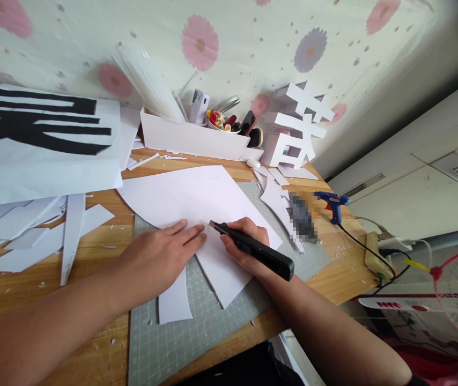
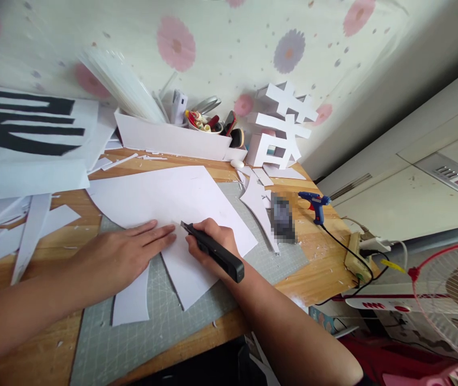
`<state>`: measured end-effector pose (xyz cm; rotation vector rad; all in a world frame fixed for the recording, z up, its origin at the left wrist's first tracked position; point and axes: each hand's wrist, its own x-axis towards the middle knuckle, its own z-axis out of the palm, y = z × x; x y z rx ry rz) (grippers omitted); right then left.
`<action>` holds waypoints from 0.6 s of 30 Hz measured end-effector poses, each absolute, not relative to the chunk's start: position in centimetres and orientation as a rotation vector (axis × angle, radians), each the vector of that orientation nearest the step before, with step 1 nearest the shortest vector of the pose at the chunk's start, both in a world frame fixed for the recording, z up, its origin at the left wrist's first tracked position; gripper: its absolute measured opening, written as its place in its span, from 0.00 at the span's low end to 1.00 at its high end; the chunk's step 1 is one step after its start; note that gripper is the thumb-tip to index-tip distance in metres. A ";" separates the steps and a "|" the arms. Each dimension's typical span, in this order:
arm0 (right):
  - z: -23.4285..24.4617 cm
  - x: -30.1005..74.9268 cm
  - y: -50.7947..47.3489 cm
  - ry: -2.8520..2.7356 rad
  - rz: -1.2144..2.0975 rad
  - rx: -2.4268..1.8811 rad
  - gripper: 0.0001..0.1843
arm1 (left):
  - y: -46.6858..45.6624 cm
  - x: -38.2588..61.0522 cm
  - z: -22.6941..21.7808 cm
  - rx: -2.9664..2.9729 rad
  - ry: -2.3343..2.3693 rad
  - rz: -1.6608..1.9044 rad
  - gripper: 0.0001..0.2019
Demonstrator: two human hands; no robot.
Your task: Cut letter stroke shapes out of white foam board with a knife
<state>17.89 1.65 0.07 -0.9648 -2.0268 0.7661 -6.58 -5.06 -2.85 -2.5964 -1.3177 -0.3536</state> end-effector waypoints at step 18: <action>0.2 19.4 -0.1 -1.990 0.807 -1.026 0.07 | -5.0 -6.6 -2.5 -2.613 -1.374 -0.334 0.31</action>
